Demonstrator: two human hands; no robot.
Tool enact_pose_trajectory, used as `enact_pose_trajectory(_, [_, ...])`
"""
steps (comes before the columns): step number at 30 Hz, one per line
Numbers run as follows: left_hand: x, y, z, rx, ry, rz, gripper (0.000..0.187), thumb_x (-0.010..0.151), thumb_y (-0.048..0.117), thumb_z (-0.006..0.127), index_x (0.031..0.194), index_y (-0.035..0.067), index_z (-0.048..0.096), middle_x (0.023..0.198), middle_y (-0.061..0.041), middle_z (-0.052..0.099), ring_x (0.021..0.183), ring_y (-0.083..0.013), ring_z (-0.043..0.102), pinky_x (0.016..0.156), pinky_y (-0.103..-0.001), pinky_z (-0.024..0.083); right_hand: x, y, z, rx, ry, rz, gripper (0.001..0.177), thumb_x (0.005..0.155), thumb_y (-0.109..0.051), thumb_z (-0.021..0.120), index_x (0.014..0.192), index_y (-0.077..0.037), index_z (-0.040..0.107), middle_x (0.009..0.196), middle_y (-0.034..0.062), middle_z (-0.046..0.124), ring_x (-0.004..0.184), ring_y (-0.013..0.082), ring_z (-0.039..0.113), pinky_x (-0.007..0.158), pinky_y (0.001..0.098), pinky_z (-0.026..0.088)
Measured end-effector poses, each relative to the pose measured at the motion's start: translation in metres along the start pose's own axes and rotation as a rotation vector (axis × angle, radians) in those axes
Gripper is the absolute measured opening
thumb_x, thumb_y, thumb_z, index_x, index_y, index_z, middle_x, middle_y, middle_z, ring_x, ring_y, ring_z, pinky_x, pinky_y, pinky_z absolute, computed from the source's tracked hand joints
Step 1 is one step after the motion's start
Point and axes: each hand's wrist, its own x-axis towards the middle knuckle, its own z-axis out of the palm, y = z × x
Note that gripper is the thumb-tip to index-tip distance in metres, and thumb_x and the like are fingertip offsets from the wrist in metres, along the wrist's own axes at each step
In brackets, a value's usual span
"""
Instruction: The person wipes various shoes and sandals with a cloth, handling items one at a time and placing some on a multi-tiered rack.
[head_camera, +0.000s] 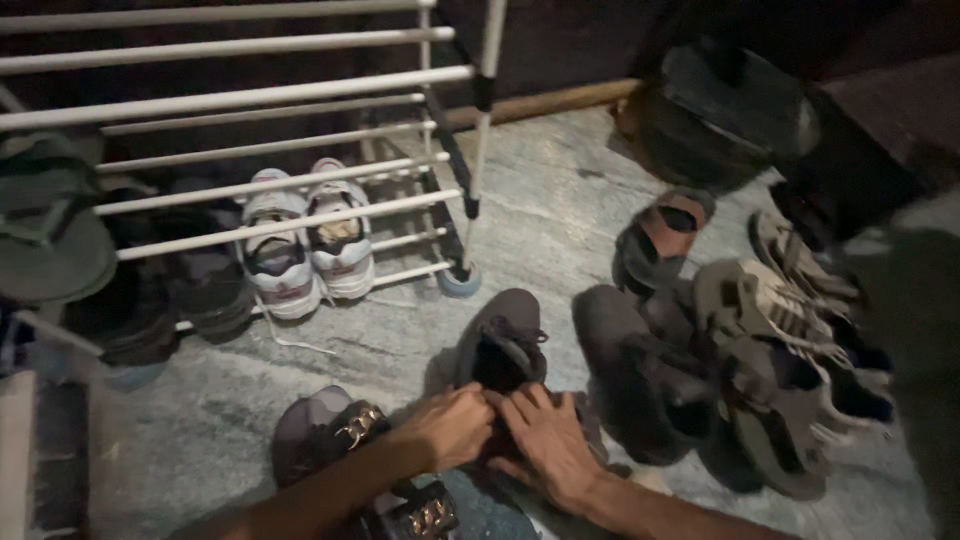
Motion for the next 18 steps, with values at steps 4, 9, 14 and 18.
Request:
enact_pose_trajectory(4, [0.000, 0.003, 0.001, -0.159, 0.065, -0.170, 0.019, 0.094, 0.019, 0.059, 0.095, 0.002, 0.069, 0.106, -0.021, 0.066, 0.103, -0.0374, 0.064, 0.095, -0.048, 0.053, 0.008, 0.006, 0.019, 0.033, 0.156, 0.023, 0.088, 0.070, -0.030, 0.086, 0.146, -0.011, 0.044, 0.131, 0.0106, 0.059, 0.123, 0.0348, 0.050, 0.085, 0.0580, 0.038])
enact_pose_trajectory(9, [0.006, -0.006, 0.037, 0.095, 0.112, -0.012, 0.019, 0.096, 0.023, 0.056, 0.097, 0.009, 0.070, 0.103, -0.014, 0.070, 0.108, -0.0283, 0.067, 0.110, -0.039, 0.048, 0.008, 0.009, 0.025, 0.108, 0.088, 0.025, 0.086, 0.071, -0.025, 0.084, 0.145, -0.012, 0.042, 0.124, 0.0084, 0.060, 0.116, 0.0309, 0.054, 0.092, 0.0494, 0.042])
enact_pose_trajectory(14, [-0.024, 0.006, 0.049, 0.501, 1.010, 0.099, 0.039, 0.094, 0.037, 0.057, 0.124, 0.013, 0.065, 0.126, -0.012, 0.066, 0.123, -0.0248, 0.062, 0.103, -0.041, 0.046, 0.005, 0.002, 0.012, 0.110, 0.000, 0.056, 0.077, 0.078, -0.026, 0.085, 0.140, -0.009, 0.042, 0.120, 0.0140, 0.058, 0.115, 0.0360, 0.053, 0.094, 0.0516, 0.043])
enact_pose_trajectory(18, [-0.052, 0.017, 0.013, 0.165, 0.756, 0.192, 0.031, 0.102, 0.021, 0.068, 0.129, 0.008, 0.060, 0.122, -0.012, 0.062, 0.128, -0.0328, 0.060, 0.098, -0.042, 0.049, 0.001, -0.007, 0.001, 0.157, 0.037, -0.022, 0.081, 0.075, -0.020, 0.082, 0.144, -0.009, 0.041, 0.120, 0.0162, 0.058, 0.113, 0.0385, 0.053, 0.095, 0.0505, 0.045])
